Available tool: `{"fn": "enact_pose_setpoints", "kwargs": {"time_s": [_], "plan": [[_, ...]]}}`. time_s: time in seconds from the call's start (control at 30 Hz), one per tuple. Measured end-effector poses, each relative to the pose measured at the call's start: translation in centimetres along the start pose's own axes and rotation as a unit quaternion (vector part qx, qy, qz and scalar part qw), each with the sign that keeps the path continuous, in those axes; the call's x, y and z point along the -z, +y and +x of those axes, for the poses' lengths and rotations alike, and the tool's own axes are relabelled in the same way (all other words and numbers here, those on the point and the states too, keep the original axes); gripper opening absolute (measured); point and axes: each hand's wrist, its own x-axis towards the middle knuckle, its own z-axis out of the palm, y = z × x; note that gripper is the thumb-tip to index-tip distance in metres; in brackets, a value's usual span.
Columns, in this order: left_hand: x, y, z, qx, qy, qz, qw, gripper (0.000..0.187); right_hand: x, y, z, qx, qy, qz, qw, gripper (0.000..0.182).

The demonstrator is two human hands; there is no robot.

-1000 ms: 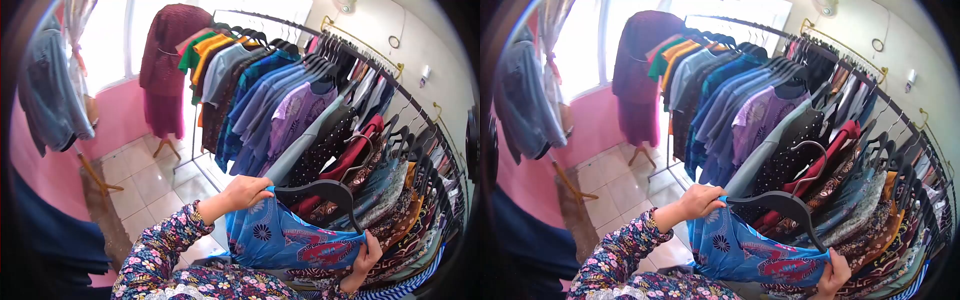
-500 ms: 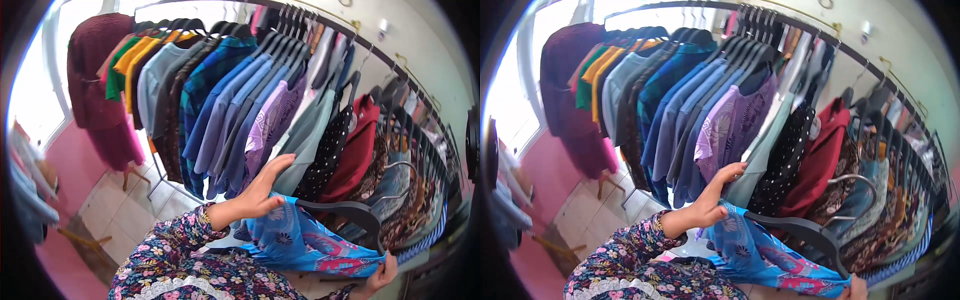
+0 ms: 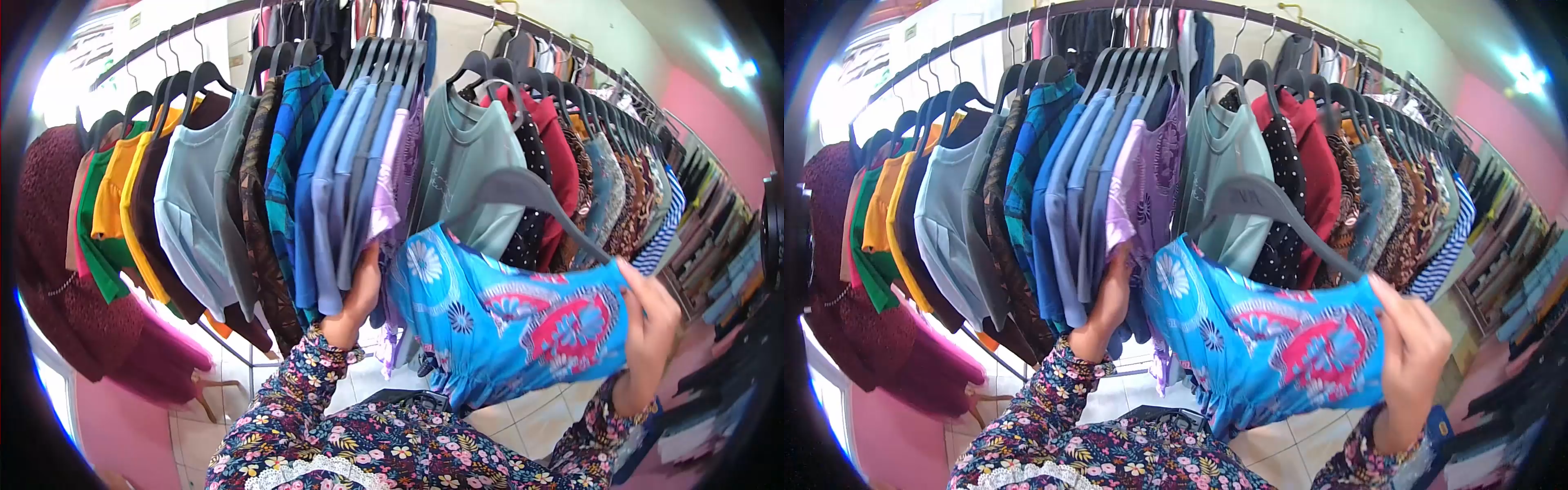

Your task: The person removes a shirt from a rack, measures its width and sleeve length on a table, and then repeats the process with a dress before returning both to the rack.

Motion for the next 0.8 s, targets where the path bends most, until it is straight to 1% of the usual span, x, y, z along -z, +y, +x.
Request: {"fn": "enact_pose_setpoints", "kwargs": {"time_s": [0.1,0.17,0.2,0.23,0.3,0.33,0.4,0.43,0.5,0.53,0.57,0.6,0.63,0.67,0.7,0.73,0.77,0.8], "plan": [[0.7,3.2,-0.8,0.062,-0.017,-0.103,0.993,0.057,-1.4,-1.1,2.4,0.035,0.023,-0.017,0.999,0.034],[0.8,4.6,-1.5,0.113,-0.018,-0.172,0.979,0.059,-1.8,-1.3,4.8,0.005,0.004,-0.063,0.998,0.032],[1.2,4.7,-2.0,0.135,-0.018,-0.204,0.969,0.061,-2.4,-1.0,5.6,0.021,0.043,-0.068,0.997,0.031],[1.8,4.3,-2.7,0.134,-0.022,-0.205,0.969,0.061,-2.6,-0.9,6.6,0.046,0.084,-0.072,0.993,0.03],[2.5,3.3,-3.5,0.136,-0.05,-0.246,0.958,0.06,-2.4,-0.7,8.5,0.005,0.116,-0.1,0.988,0.029],[2.4,2.9,-4.0,0.133,-0.051,-0.247,0.959,0.06,-2.4,-0.7,9.8,0.007,0.118,-0.101,0.988,0.029],[2.6,2.1,-5.7,0.128,-0.05,-0.103,0.985,0.06,-3.5,-1.2,12.4,0.005,0.146,-0.149,0.978,0.027],[2.8,1.9,-6.6,0.119,-0.054,-0.026,0.991,0.061,-3.8,-1.7,13.0,-0.031,0.126,-0.164,0.978,0.027],[3.0,0.7,-8.6,0.104,-0.061,0.12,0.985,0.061,-6.0,-1.5,14.2,-0.039,0.121,-0.19,0.974,0.029],[3.4,-0.4,-9.8,0.104,-0.06,0.117,0.986,0.061,-7.0,-2.0,14.4,-0.06,0.101,-0.192,0.974,0.03],[4.4,-1.7,-11.1,0.11,-0.117,0.146,0.976,0.061,-8.1,-2.8,14.7,-0.08,0.082,-0.195,0.974,0.03],[5.0,-2.4,-13.1,0.119,-0.174,0.172,0.962,0.061,-9.4,-2.3,14.9,-0.071,0.069,-0.206,0.974,0.031],[5.9,-2.3,-14.8,0.137,-0.195,0.204,0.949,0.059,-9.8,-3.3,14.6,-0.061,0.046,-0.201,0.977,0.032],[7.0,-2.9,-16.9,0.215,-0.217,0.245,0.92,0.058,-10.3,-3.7,13.9,-0.06,0.029,-0.19,0.979,0.032],[9.3,-7.4,-19.9,0.223,-0.231,0.251,0.913,0.058,-10.9,-4.1,13.1,-0.059,0.012,-0.179,0.982,0.031],[11.7,-10.8,-23.2,0.192,-0.229,0.231,0.926,0.053,-11.1,-4.2,12.5,-0.045,0.003,-0.176,0.983,0.03],[12.8,-11.7,-26.1,0.311,-0.17,0.234,0.906,0.053,-11.1,-4.3,12.2,-0.042,0.005,-0.176,0.984,0.03],[14.4,-12.9,-29.4,0.33,-0.148,0.274,0.891,0.052,-11.1,-4.3,11.9,-0.04,0.006,-0.18,0.983,0.03]]}}
